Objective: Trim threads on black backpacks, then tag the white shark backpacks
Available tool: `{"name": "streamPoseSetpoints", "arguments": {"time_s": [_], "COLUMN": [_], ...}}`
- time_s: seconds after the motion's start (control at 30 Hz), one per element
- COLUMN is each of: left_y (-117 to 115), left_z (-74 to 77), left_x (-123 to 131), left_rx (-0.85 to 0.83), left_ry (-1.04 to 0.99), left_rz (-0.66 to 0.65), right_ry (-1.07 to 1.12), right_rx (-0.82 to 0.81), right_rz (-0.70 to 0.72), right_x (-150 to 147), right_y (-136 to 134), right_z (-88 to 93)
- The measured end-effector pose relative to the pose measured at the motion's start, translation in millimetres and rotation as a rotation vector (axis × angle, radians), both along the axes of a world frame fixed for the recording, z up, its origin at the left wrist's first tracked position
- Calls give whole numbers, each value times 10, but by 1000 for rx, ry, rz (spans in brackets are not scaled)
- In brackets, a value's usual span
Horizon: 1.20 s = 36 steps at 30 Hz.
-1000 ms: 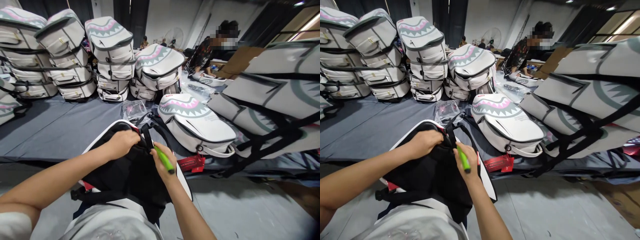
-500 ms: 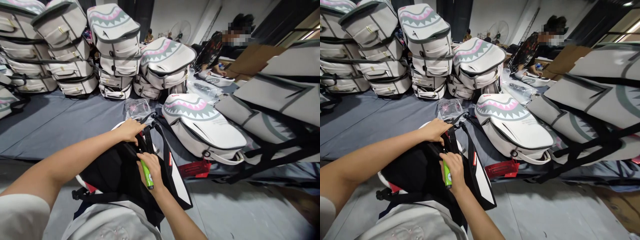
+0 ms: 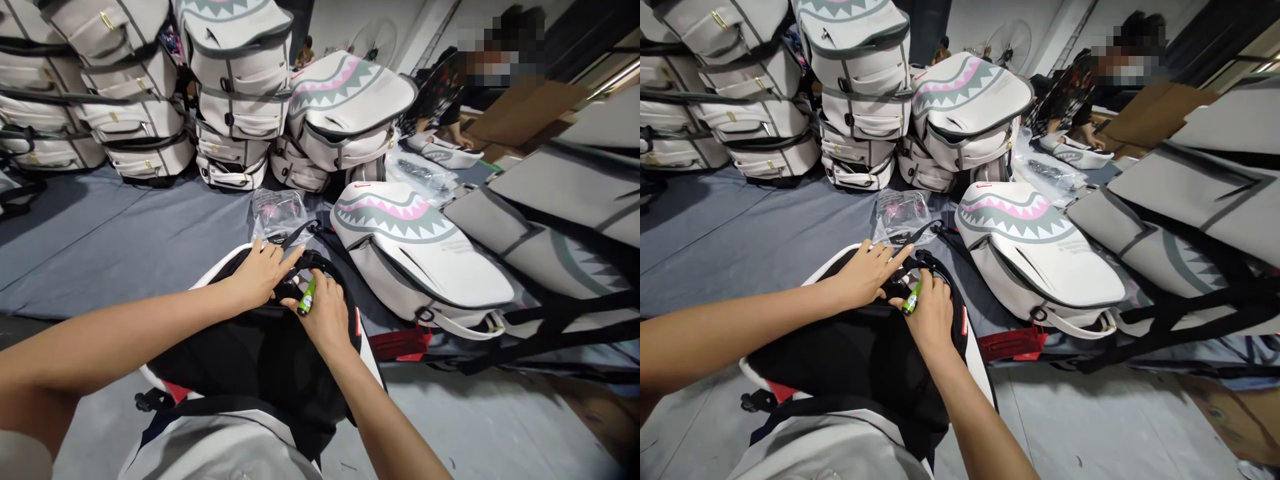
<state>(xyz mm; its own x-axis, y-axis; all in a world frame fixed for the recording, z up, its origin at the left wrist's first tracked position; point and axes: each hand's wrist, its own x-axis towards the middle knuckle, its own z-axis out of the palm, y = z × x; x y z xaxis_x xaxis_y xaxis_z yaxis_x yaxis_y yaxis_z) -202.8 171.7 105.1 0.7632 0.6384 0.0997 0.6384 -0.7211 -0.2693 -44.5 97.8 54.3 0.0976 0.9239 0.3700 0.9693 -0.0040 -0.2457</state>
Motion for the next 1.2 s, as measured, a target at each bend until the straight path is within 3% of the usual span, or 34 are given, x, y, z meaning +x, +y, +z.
{"name": "streamPoseSetpoints", "arguments": {"time_s": [0.13, 0.23, 0.5, 0.9, 1.2], "left_y": [16, 44, 77, 107, 139], "left_z": [-56, -80, -85, -92, -123], "left_x": [21, 30, 18, 85, 109], "left_rx": [25, 11, -47, -83, -67], "left_ry": [-4, -1, -47, -8, 20], "left_rz": [12, 31, 15, 33, 35], "right_ry": [-99, -133, 40, 212, 312], "right_rx": [-209, -277, -280, -411, -452], "right_rz": [-44, -71, 3, 181, 132], "right_x": [-137, -236, -119, 83, 76], "right_y": [185, 260, 194, 291, 254], "right_z": [55, 62, -23, 89, 70]}}
